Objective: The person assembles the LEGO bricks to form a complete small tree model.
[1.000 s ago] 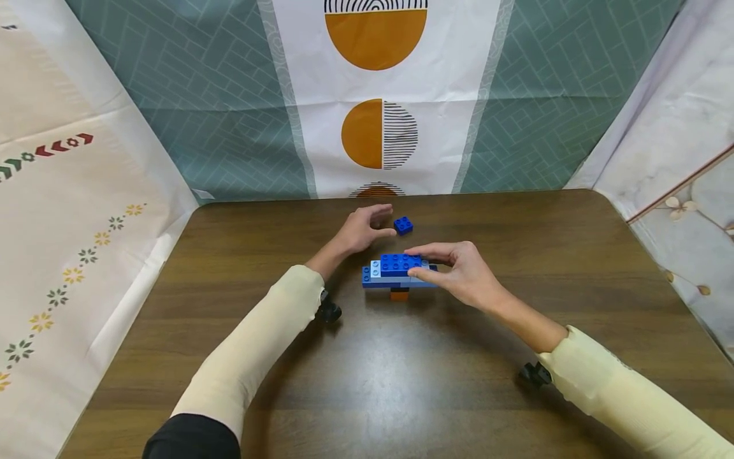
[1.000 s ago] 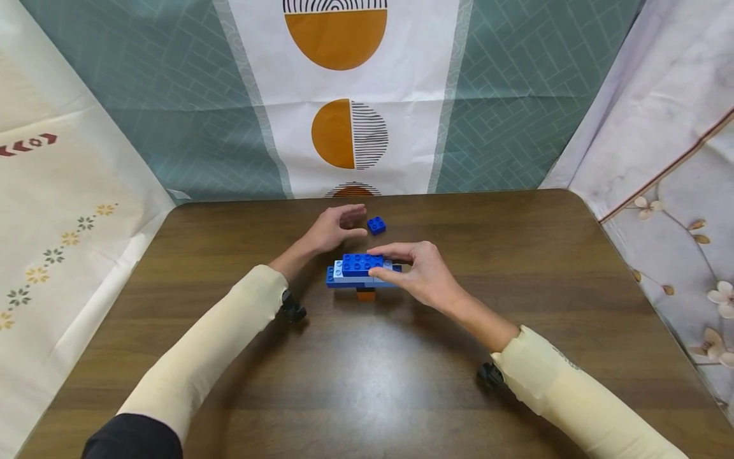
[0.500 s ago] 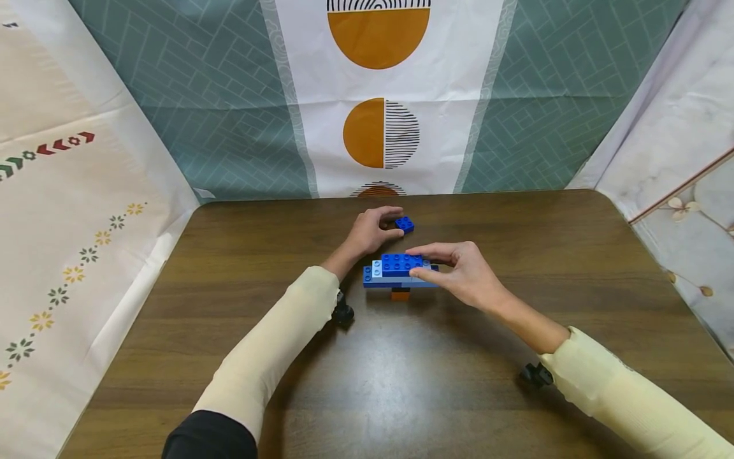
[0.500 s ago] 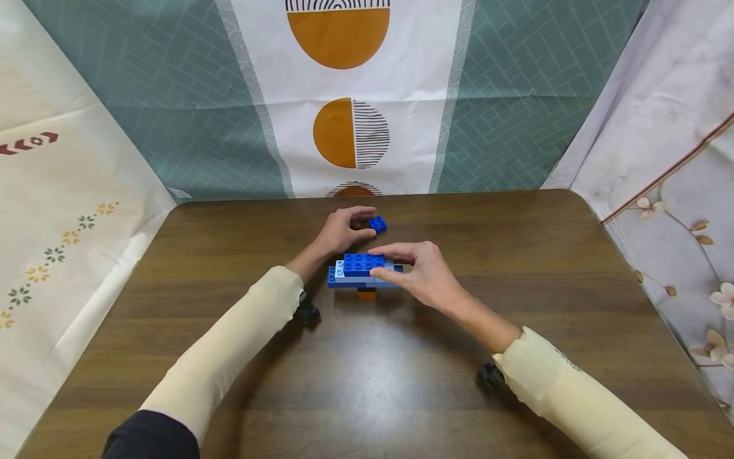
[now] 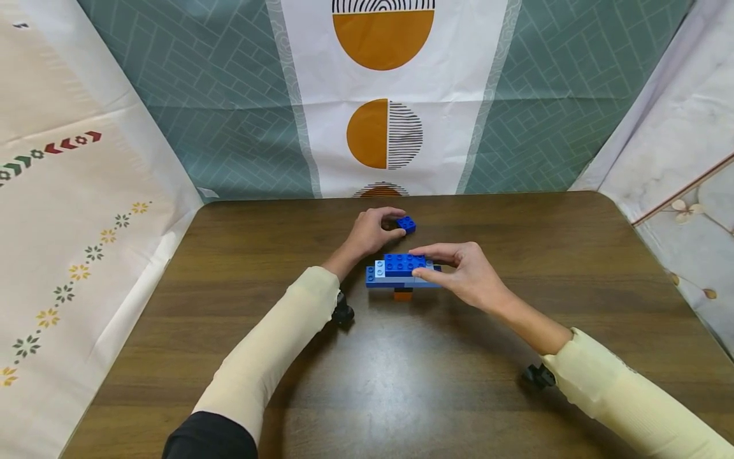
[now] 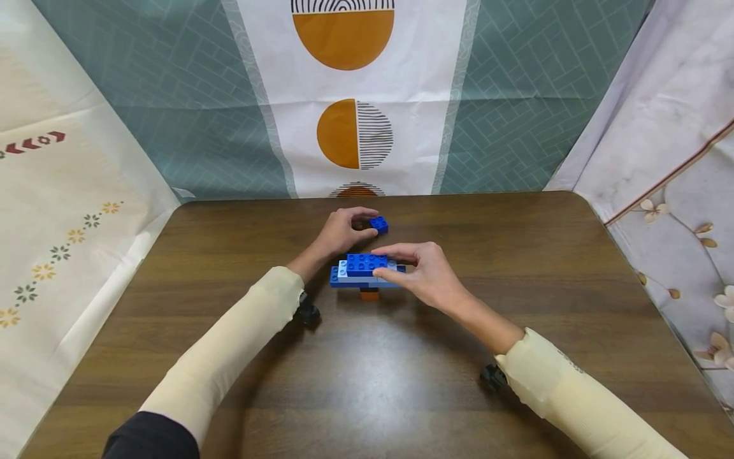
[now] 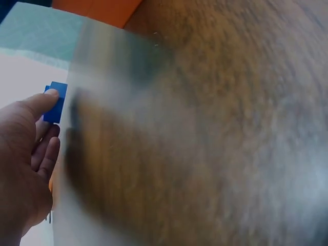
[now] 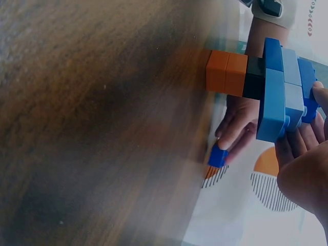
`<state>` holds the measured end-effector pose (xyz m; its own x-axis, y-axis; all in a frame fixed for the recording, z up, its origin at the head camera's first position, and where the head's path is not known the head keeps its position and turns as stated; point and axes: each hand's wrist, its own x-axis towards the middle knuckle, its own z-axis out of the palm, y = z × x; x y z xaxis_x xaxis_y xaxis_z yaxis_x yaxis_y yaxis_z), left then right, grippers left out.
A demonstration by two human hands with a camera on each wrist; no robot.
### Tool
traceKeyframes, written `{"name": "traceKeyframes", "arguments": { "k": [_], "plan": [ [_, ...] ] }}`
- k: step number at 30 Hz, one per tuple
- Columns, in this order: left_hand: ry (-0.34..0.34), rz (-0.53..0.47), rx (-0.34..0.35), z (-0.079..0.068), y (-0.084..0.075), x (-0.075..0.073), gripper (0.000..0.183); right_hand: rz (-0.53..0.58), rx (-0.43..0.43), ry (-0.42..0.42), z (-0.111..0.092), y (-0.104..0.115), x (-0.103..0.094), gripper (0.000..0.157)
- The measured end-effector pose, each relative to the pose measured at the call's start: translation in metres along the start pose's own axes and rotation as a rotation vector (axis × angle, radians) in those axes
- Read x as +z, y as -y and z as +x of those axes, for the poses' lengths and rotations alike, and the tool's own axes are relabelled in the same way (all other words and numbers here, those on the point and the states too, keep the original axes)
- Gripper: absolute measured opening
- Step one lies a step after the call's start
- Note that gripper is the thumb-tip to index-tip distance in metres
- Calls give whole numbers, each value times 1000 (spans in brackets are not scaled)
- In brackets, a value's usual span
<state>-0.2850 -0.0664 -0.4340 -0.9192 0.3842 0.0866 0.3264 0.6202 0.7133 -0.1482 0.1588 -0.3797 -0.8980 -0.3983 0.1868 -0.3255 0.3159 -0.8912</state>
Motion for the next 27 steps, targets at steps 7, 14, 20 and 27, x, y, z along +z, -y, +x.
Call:
{"name": "traceKeyframes", "arguments": {
  "k": [7, 14, 20, 27],
  "plan": [
    [-31, -62, 33, -6, -2, -15, 41, -4, -8, -4, -1, -1, -1, 31],
    [-53, -127, 104, -23, -8, -32, 40, -10, -9, 2, 0, -1, -2, 32],
    [-54, -201, 169, -41, -20, -49, 39, -4, 0, 6, 1, 0, -2, 32],
    [-23, -228, 248, -68, -32, -63, 37, -1, -2, 8, 1, 1, -2, 34]
  ]
}}
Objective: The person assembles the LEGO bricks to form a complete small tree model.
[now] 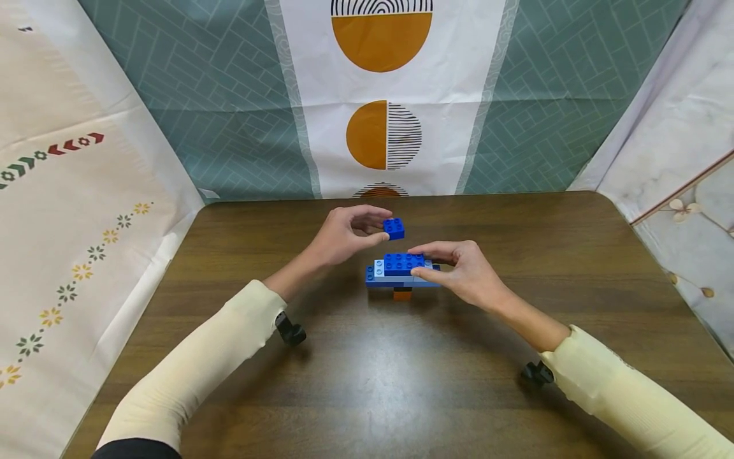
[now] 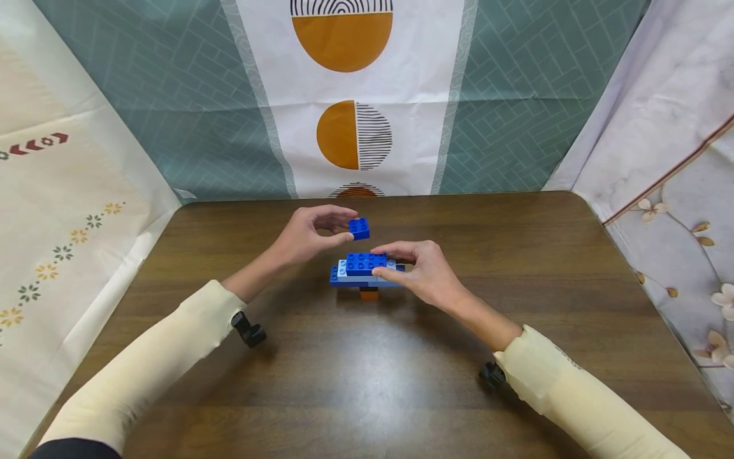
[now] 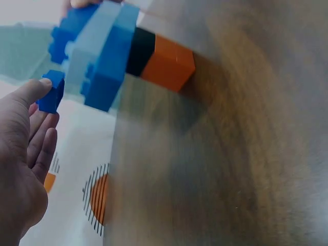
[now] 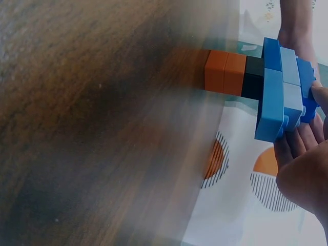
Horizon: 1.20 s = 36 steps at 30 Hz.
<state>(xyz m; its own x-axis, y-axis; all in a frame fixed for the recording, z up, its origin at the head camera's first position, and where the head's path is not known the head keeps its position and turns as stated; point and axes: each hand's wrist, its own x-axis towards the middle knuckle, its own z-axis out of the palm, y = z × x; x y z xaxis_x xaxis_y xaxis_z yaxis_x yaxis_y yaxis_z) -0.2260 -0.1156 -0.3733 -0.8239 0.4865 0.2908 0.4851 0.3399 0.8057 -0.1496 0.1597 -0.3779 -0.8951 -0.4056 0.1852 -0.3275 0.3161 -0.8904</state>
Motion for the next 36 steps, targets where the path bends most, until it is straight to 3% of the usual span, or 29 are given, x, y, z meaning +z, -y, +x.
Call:
{"name": "traceKeyframes", "arguments": {
  "k": [7, 14, 22, 36],
  "plan": [
    [37, -25, 53, -18, -19, -4, 40, 22, 13, 5, 0, 2, -1, 34],
    [87, -74, 115, -28, -30, 1, 40, 12, 15, 1, 0, 2, -1, 36],
    [101, -57, 143, -34, -35, 9, 40, 34, 29, -3, 0, 2, -1, 37],
    [74, -44, 164, -37, -30, 16, 35, 19, 28, -3, 1, 2, -1, 37]
  ]
}}
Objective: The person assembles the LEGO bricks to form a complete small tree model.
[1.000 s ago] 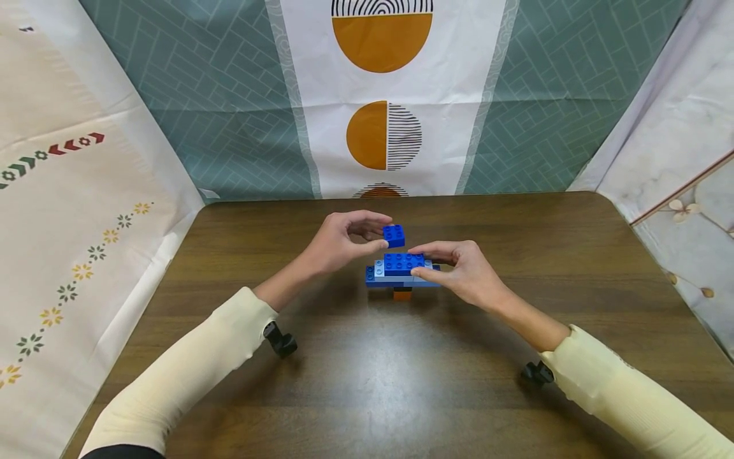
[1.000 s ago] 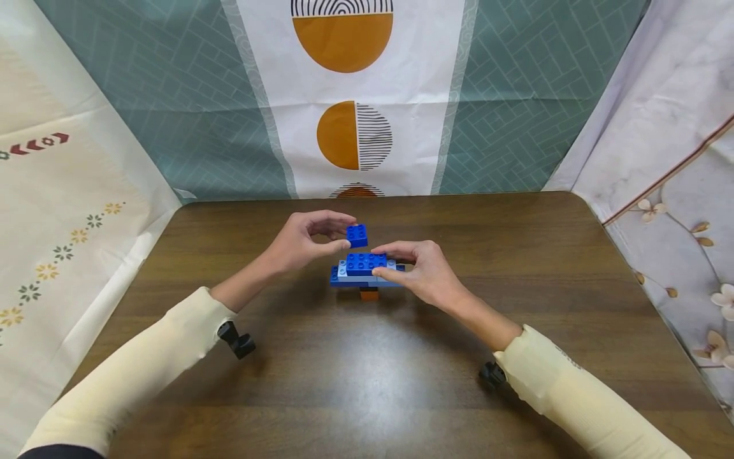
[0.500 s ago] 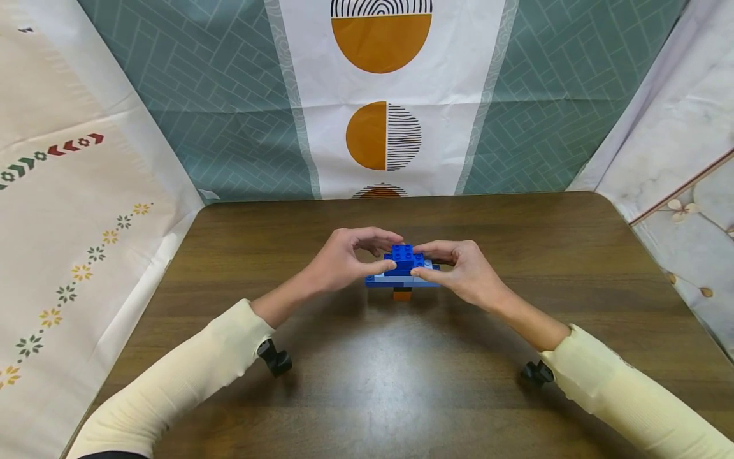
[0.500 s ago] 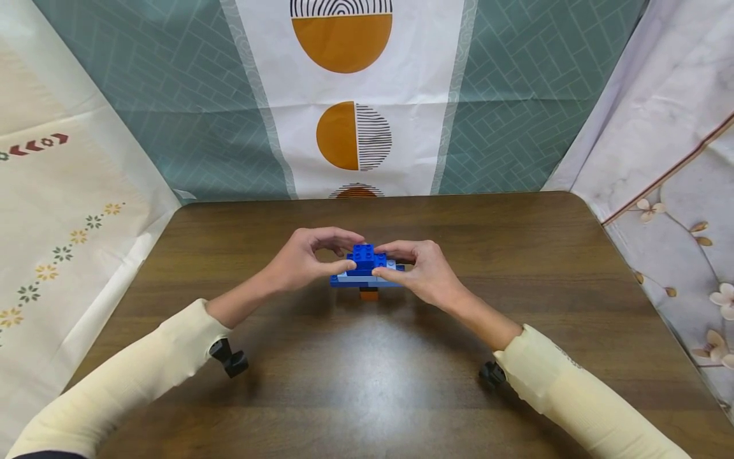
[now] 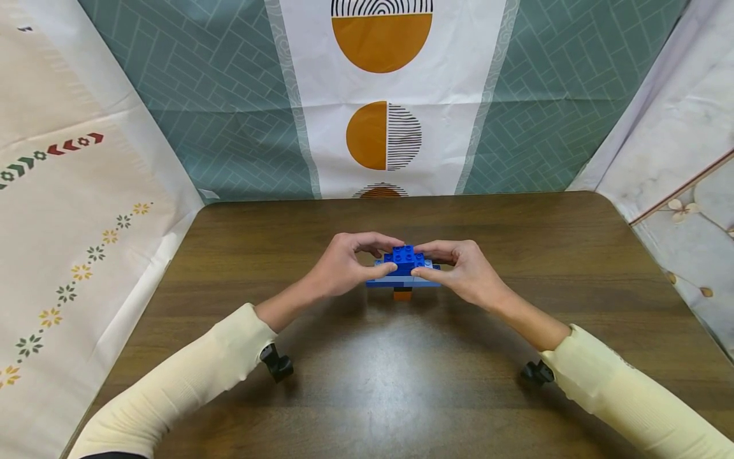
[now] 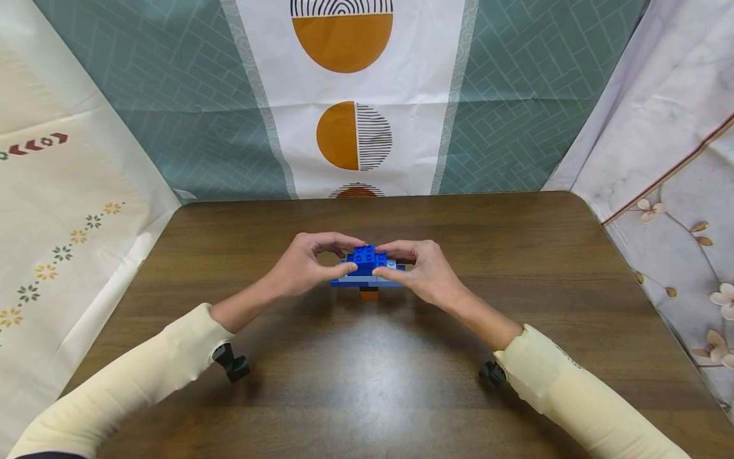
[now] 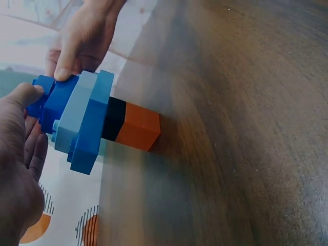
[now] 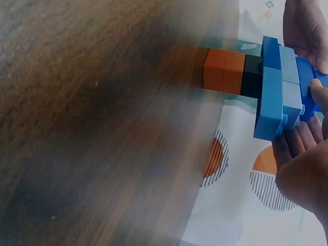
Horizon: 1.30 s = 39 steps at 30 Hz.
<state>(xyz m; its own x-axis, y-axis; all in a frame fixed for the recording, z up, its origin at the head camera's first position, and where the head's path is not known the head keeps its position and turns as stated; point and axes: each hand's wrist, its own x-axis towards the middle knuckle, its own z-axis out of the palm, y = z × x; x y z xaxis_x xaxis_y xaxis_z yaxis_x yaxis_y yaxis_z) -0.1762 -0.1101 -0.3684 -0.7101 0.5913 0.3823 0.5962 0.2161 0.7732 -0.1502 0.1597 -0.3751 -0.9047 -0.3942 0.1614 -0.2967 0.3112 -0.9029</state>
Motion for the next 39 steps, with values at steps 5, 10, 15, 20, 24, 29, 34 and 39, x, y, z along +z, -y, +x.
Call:
{"name": "traceKeyframes", "arguments": {
  "k": [5, 10, 15, 20, 24, 29, 34, 39],
  "plan": [
    [-12, -30, -11, -1, 1, 3, 34, -1, 4, 2, -1, 0, 0, 38],
    [-29, -43, -28, -2, 3, 6, 33, -6, 8, 5, -1, -2, 1, 39],
    [-39, -33, -24, -3, 5, 8, 33, -20, -1, 15, 0, -2, 0, 40],
    [-45, -31, -22, -3, 5, 9, 33, -24, -45, 14, 1, 2, 0, 41],
    [-50, -30, -33, -3, 4, 10, 34, -18, -85, -16, 1, 8, -1, 38],
    [-56, -30, -30, -3, 4, 11, 34, -28, -100, -37, 2, 11, -1, 33],
    [-62, -26, -19, -5, 5, 11, 34, -31, -115, -26, 2, 12, 0, 32],
    [-70, -27, -7, -6, 6, 12, 35, -54, -125, -29, 2, 12, 0, 32]
  ]
}}
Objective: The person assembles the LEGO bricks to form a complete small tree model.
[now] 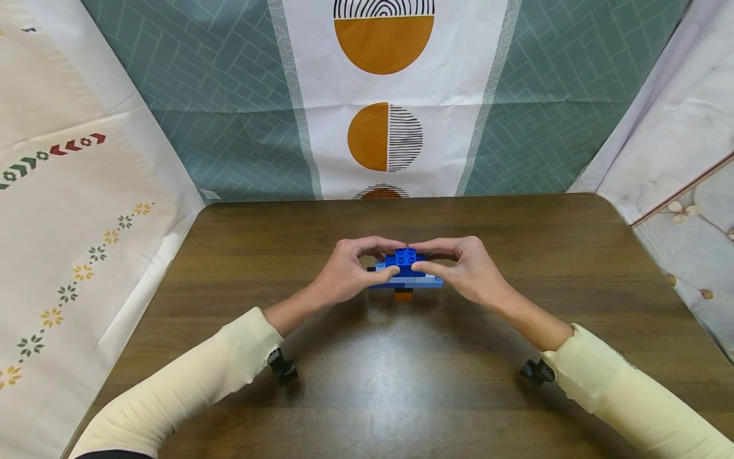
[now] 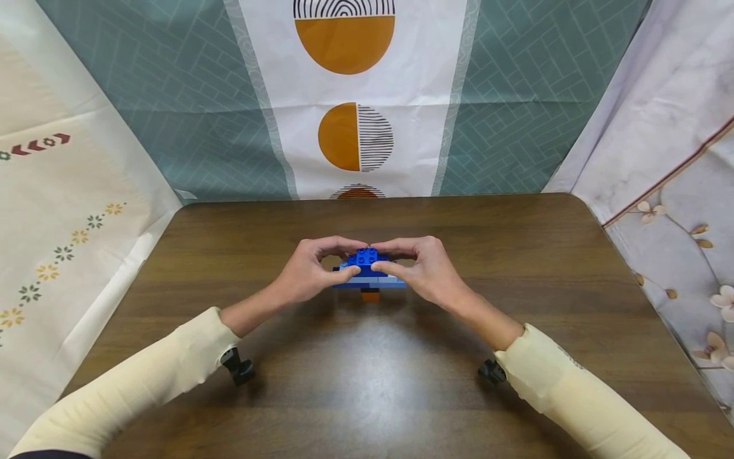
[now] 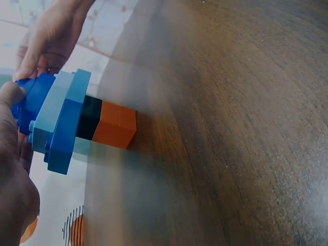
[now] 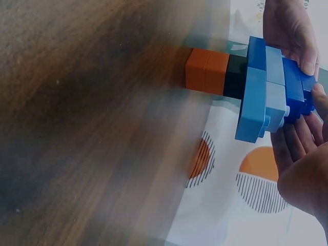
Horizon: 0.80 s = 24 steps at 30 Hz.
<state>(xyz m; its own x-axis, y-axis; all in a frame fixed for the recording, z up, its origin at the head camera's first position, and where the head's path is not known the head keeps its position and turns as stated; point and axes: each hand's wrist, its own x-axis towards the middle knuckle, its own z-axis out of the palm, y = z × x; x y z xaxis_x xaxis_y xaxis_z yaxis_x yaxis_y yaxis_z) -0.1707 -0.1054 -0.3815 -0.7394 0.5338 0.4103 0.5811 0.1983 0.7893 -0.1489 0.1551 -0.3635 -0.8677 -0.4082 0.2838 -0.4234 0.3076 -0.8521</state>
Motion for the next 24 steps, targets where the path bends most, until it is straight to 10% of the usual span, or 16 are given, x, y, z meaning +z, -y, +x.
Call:
{"name": "traceKeyframes", "arguments": {
  "k": [24],
  "plan": [
    [25, 84, -45, -26, 11, -15, 52, -56, 87, 35, -21, -24, -11, 54]
  ]
}}
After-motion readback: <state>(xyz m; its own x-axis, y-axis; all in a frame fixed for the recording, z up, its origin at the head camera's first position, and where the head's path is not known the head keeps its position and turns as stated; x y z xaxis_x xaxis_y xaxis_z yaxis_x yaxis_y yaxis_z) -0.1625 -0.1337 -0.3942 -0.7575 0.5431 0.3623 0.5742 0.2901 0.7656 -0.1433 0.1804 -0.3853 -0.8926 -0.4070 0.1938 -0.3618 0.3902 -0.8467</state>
